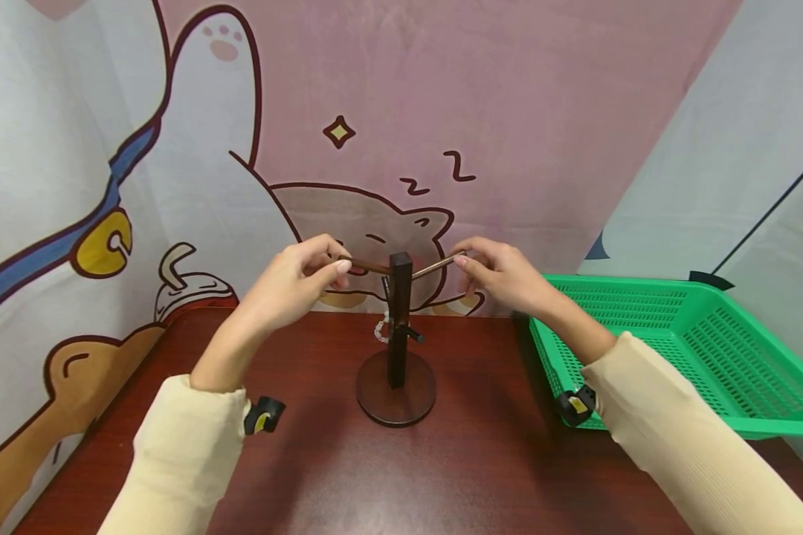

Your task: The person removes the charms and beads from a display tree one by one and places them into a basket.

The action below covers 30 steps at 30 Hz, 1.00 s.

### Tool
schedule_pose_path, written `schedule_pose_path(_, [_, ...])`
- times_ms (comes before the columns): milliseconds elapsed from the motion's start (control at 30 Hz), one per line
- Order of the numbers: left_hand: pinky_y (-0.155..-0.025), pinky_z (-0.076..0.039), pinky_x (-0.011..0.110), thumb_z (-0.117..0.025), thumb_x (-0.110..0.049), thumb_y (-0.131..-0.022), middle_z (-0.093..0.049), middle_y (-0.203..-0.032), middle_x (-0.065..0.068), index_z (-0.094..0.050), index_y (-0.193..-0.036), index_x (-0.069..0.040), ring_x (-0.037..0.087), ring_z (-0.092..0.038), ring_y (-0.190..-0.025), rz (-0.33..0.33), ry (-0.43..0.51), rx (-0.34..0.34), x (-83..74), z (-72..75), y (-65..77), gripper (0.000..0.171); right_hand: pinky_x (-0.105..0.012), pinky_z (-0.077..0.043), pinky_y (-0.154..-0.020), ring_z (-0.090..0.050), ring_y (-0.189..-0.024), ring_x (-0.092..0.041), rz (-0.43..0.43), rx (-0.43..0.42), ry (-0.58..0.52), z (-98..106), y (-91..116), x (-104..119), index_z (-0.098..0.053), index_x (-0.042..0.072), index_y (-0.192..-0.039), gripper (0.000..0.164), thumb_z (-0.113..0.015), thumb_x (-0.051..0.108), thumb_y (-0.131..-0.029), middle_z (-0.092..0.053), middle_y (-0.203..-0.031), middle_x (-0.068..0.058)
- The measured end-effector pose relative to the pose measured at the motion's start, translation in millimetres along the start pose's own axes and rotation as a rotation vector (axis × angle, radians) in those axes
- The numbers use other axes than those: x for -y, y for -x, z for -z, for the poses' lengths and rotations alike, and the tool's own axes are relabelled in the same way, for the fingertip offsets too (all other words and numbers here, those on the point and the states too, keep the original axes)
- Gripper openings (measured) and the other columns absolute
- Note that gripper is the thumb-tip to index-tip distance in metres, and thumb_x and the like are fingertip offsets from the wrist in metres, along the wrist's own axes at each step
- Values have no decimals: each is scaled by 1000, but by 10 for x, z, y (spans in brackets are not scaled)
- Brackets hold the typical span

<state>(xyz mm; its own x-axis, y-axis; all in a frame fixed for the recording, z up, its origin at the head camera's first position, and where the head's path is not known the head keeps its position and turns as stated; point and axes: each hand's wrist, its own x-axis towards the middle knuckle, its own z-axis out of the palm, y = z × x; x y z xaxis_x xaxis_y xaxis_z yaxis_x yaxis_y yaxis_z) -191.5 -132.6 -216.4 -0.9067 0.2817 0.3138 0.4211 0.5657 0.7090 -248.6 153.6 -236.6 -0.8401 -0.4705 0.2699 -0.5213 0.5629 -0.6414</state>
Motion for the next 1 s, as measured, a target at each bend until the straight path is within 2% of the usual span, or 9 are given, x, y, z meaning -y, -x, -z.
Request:
schedule_pose_path(367, [-65, -38, 33, -52, -19, -94, -64, -77, 3, -58, -99, -10, 18, -54, -73, -4, -18, -20, -21, -42, 7, 12, -33, -41, -60, -61, -66, -17, 6, -4, -2, 12, -3, -33, -56, 6, -108, 19, -49, 18, -96, -64, -71, -11])
schedule_pose_path(633, [-66, -39, 33, -49, -18, -95, -64, -78, 4, -54, -102, -8, 20, -58, -80, -5, 11, -33, -19, -106, 8, 13, -33, -44, -58, -60, -63, -18, 3, -12, 7, 30, 2, -43, -57, 6, -104, 16, -50, 16, -95, -64, -69, -11])
schedule_pose_path(833, [-65, -40, 34, -49, -22, -95, -64, -80, 3, -56, -100, -9, 19, -55, -72, 31, -13, -38, -5, -154, 22, 15, -31, -44, -57, -60, -62, -17, 1, -13, 4, 35, 21, -43, -57, 7, -101, 14, -51, 17, -95, -64, -67, -8])
schedule_pose_path(1000, [-72, -43, 37, -50, -26, -95, -65, -83, 3, -60, -102, -11, 17, -62, -81, 71, -18, -5, 42, -213, 50, 19, -33, -44, -58, -61, -63, -16, -3, -11, 7, 39, 57, -20, -57, 7, -101, 16, -51, 20, -95, -64, -65, -2])
